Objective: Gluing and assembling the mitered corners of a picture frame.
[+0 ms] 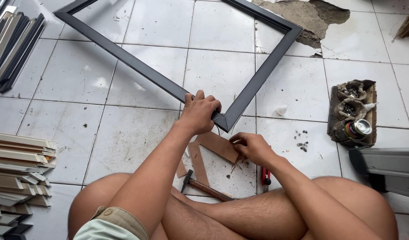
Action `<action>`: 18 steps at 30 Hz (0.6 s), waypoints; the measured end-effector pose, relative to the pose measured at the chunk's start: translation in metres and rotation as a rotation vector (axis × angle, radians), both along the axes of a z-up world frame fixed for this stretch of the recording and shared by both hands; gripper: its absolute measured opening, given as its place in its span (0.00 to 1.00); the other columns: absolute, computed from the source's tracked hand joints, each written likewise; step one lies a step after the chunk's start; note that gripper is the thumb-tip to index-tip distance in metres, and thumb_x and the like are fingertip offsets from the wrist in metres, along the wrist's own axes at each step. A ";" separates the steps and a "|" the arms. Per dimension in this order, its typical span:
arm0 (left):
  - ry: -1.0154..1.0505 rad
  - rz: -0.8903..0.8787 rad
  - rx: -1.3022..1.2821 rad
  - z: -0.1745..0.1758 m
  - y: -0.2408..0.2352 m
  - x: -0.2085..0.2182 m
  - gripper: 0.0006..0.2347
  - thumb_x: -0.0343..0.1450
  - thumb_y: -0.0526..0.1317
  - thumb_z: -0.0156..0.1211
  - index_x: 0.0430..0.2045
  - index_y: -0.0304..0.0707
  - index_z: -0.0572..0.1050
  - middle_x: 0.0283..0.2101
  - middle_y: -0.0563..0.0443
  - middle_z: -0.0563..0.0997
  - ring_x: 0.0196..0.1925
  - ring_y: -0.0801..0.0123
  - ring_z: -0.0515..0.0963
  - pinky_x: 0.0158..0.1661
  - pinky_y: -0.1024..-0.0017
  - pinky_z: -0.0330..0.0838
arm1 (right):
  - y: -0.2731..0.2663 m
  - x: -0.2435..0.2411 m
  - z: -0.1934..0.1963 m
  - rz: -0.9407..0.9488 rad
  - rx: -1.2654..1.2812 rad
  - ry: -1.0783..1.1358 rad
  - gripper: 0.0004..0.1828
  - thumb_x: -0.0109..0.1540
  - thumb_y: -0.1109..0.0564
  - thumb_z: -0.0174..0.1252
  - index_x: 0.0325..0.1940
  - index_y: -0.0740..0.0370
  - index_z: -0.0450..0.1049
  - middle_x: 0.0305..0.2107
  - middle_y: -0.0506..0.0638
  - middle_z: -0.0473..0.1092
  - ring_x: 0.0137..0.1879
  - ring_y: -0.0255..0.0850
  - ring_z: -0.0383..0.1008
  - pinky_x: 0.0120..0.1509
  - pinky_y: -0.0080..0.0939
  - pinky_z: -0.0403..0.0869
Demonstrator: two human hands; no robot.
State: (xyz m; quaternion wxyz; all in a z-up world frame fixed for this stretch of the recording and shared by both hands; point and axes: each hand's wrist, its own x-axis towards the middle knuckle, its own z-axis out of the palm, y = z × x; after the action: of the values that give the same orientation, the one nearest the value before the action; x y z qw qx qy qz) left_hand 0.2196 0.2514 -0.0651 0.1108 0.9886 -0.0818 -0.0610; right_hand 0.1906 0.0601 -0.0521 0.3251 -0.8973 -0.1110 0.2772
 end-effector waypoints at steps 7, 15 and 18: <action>0.002 0.000 0.014 -0.017 -0.004 -0.004 0.15 0.53 0.34 0.55 0.31 0.55 0.73 0.39 0.58 0.74 0.42 0.66 0.65 0.45 0.63 0.54 | -0.016 0.020 -0.026 -0.029 0.039 -0.130 0.15 0.58 0.64 0.46 0.46 0.58 0.72 0.41 0.56 0.71 0.49 0.52 0.70 0.51 0.45 0.69; 0.033 -0.018 0.041 -0.044 -0.009 -0.010 0.15 0.53 0.36 0.56 0.32 0.54 0.72 0.40 0.58 0.73 0.43 0.67 0.64 0.46 0.63 0.54 | -0.013 0.017 -0.014 0.032 -0.124 -0.382 0.19 0.55 0.65 0.52 0.51 0.63 0.67 0.49 0.58 0.63 0.54 0.52 0.65 0.54 0.40 0.69; 0.027 -0.025 0.029 -0.049 -0.010 -0.011 0.15 0.52 0.36 0.56 0.32 0.54 0.72 0.39 0.58 0.72 0.42 0.67 0.63 0.46 0.63 0.53 | -0.015 0.019 -0.024 0.193 -0.326 -0.362 0.25 0.51 0.55 0.58 0.52 0.57 0.67 0.50 0.52 0.62 0.57 0.48 0.61 0.53 0.45 0.70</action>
State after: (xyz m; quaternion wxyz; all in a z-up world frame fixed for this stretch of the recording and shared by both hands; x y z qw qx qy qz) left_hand 0.2085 0.2418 -0.1145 0.0969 0.9881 -0.0917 -0.0771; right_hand 0.2097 0.0449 -0.0765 0.1233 -0.9581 -0.2061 0.1562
